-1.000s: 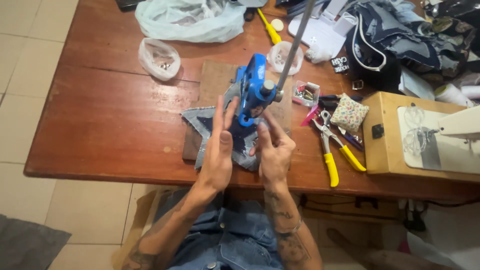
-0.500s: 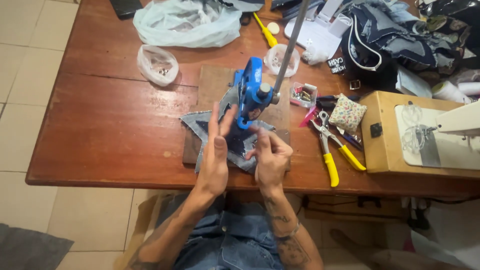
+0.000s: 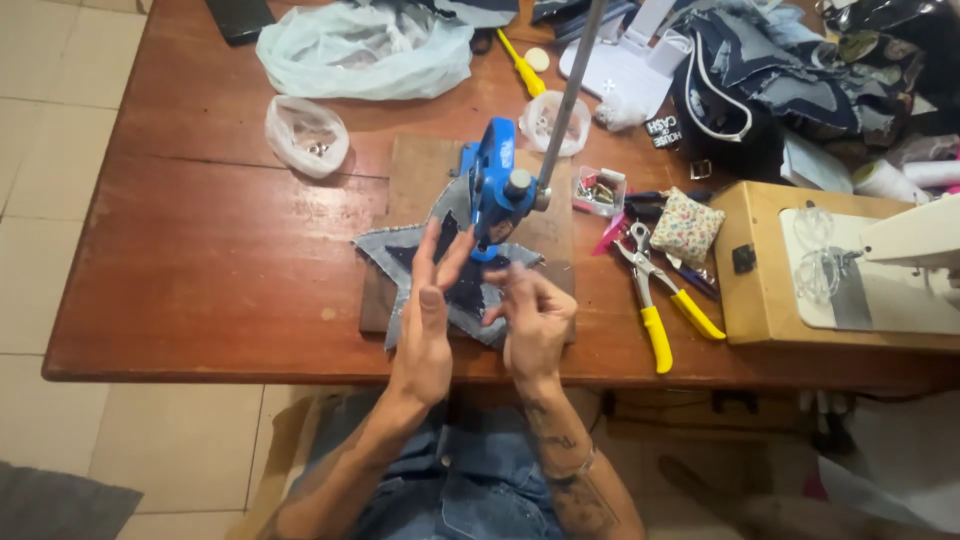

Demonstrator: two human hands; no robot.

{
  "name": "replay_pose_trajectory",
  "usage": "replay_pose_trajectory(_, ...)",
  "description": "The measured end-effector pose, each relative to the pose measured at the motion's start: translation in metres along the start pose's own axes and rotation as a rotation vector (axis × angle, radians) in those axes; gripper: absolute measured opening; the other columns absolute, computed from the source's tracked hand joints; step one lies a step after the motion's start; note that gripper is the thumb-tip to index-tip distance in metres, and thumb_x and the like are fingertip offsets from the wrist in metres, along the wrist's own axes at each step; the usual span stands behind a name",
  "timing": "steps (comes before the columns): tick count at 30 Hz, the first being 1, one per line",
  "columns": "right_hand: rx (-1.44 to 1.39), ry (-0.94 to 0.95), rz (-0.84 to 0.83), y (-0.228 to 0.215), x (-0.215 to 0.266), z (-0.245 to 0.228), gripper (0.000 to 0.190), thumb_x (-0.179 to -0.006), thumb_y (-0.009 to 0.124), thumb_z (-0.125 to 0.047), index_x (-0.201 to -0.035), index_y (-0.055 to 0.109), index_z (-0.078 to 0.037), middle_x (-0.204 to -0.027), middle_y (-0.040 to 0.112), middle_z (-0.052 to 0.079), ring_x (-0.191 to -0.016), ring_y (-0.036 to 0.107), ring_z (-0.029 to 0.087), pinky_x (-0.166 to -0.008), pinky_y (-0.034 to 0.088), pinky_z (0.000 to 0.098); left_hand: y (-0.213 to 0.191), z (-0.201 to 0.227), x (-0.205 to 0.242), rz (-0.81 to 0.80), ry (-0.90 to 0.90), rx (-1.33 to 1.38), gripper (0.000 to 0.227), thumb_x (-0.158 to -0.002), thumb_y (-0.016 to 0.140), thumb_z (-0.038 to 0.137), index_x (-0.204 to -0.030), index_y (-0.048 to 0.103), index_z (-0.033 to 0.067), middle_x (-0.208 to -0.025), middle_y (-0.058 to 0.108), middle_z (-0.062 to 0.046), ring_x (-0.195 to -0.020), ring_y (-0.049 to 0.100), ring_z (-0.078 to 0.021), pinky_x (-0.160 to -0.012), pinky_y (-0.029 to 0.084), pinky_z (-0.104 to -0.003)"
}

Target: The person uses a manual riveting tool to attach snap fasteners to a star-shaped denim fabric piece. They position the fabric under the tool, place the snap components, and press the handle to secure them. The person also uses pliers to adjust the tool and handles small metal snap parts.

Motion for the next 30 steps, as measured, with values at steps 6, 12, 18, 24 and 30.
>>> replay_pose_trajectory(6,0.094,-0.011,-0.094,0.034,0.01,-0.052,0.039,-0.117,0.08,-0.015,-0.153,0.086,-0.002,-0.065,0.066,0.011,-0.046,0.061,0.012,-0.048,0.075,0.0385,0.002,0.001,0.0,-0.009,-0.007,0.009,0.115,-0.121,0.016,0.084,-0.196,0.009,-0.0022,-0.193,0.051,-0.024,-0.184,0.029,-0.0493,-0.15,0.011,-0.07)
replay_pose_trajectory(12,-0.058,0.051,-0.131,0.022,0.004,-0.029,0.043,-0.127,0.063,-0.02,-0.163,0.075,0.002,-0.059,0.054,0.005,-0.045,0.045,0.007,-0.048,0.075,0.0388,0.002,0.001,-0.001,-0.003,-0.009,0.019,0.118,-0.119,0.014,0.086,-0.195,0.01,-0.0038,-0.191,0.053,-0.026,-0.183,0.031,-0.0517,-0.15,0.013,-0.07)
replay_pose_trajectory(18,-0.009,0.008,-0.105,0.031,0.006,-0.056,0.057,-0.129,0.062,-0.03,-0.176,0.063,0.003,-0.066,0.061,0.0,-0.054,0.055,0.002,-0.051,0.073,0.0302,0.001,0.006,0.001,-0.008,-0.01,0.034,0.118,-0.119,0.015,0.087,-0.196,0.01,-0.0022,-0.192,0.053,-0.023,-0.184,0.029,-0.0505,-0.15,0.011,-0.069)
replay_pose_trajectory(24,-0.063,0.019,-0.003,-0.013,-0.009,0.012,0.044,-0.131,0.057,-0.026,-0.147,0.086,0.003,-0.05,0.04,-0.001,-0.039,0.042,0.005,-0.041,0.069,0.0315,0.001,0.009,0.0,-0.008,-0.028,0.029,0.121,-0.117,0.012,0.088,-0.195,0.006,-0.005,-0.191,0.053,-0.026,-0.183,0.031,-0.0531,-0.149,0.012,-0.071)
replay_pose_trajectory(30,-0.039,0.01,0.003,0.016,0.001,-0.022,0.052,-0.129,0.062,-0.031,-0.112,0.094,0.005,-0.044,0.032,-0.001,-0.035,0.032,0.004,-0.04,0.066,0.0323,0.001,0.004,0.0,-0.01,-0.025,0.034,0.123,-0.116,0.015,0.09,-0.195,0.007,-0.0032,-0.193,0.051,-0.025,-0.183,0.029,-0.0531,-0.148,0.012,-0.072)
Point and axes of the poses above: each hand's wrist, its own x-axis away from the middle knuckle, its own y-axis out of the palm, z = x × y, the point moved 3 cm from there along -x, towards the middle knuckle
